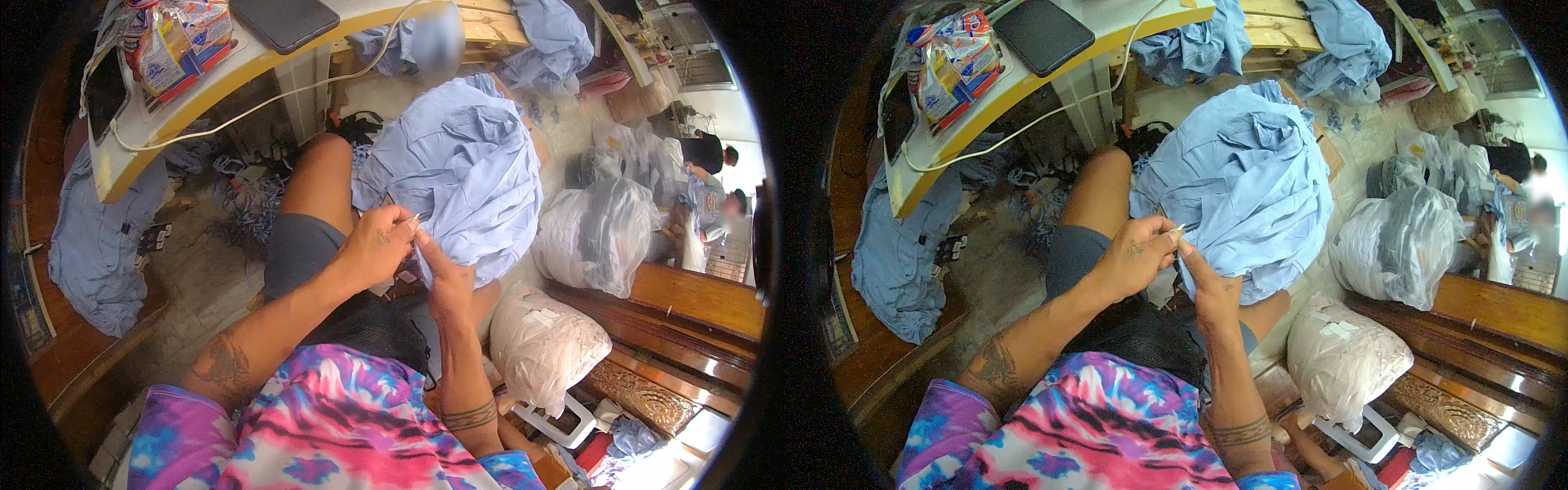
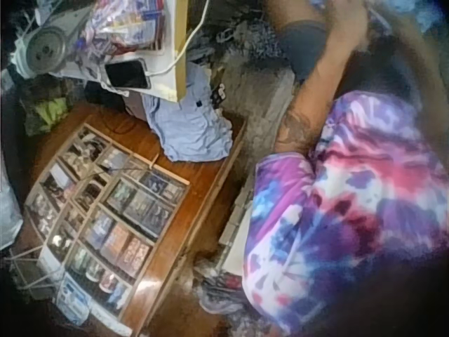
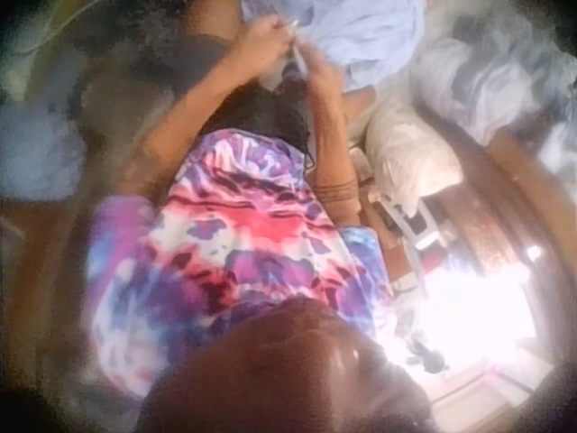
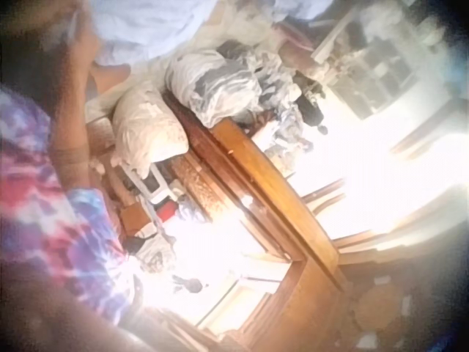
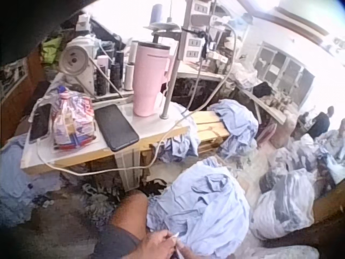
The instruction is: The person uses small thread snips to trim excess threads and labels from several light blue collared shirts.
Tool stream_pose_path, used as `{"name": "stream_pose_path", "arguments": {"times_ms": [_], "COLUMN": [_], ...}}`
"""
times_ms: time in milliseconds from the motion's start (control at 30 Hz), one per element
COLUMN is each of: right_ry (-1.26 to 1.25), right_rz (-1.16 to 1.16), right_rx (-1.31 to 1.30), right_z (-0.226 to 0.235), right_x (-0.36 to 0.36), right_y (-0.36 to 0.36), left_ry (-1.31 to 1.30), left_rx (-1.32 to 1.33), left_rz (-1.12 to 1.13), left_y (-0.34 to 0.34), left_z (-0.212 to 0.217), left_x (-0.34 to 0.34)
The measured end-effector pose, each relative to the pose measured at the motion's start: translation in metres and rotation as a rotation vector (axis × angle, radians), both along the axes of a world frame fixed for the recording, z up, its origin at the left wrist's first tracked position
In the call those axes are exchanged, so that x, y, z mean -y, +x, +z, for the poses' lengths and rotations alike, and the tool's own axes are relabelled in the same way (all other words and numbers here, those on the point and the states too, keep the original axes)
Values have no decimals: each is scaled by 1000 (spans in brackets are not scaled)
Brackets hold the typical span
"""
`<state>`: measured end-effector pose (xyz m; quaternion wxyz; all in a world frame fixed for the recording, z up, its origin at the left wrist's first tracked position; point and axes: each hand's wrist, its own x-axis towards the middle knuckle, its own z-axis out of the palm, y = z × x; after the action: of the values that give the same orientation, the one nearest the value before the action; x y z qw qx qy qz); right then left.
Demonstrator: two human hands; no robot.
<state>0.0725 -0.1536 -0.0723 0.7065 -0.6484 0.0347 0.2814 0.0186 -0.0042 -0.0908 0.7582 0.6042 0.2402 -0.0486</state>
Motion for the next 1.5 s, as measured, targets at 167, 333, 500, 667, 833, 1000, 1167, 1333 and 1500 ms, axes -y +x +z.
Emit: {"name": "stream_pose_path", "arguments": {"times_ms": [167, 333, 500, 667, 833, 1000, 1167, 1333, 1500], "right_ry": [-8, -110, 107, 104, 139, 117, 66, -41, 32], "right_rz": [-75, -66, -198, -229, -276, -206, -184, -204, -240], "right_rx": [-12, -271, -271, -322, -307, -217, -107, -241, -109], "right_z": [5, 8, -2, 4, 3, -10, -16, 17, -1], "right_x": [7, 12, 2, -9, -16, -11, -8, -21, -18], "right_y": [-2, 1, -8, -13, -17, -19, -20, -24, -25], "left_ry": [-182, -66, 168, 180, 162, 171, 68, 315, 270], "left_rx": [-69, 37, 162, 195, 206, 191, 158, 204, 174], "left_rz": [-22, -26, 30, 111, 142, 138, 90, 112, 81], "left_y": [0, 1, -5, -16, -19, -17, -15, -14, -18], "left_z": [7, 15, 28, 33, 27, 8, 1, 7, 5], "left_x": [-5, 1, 10, 15, 15, 13, 10, 12, 20]}}
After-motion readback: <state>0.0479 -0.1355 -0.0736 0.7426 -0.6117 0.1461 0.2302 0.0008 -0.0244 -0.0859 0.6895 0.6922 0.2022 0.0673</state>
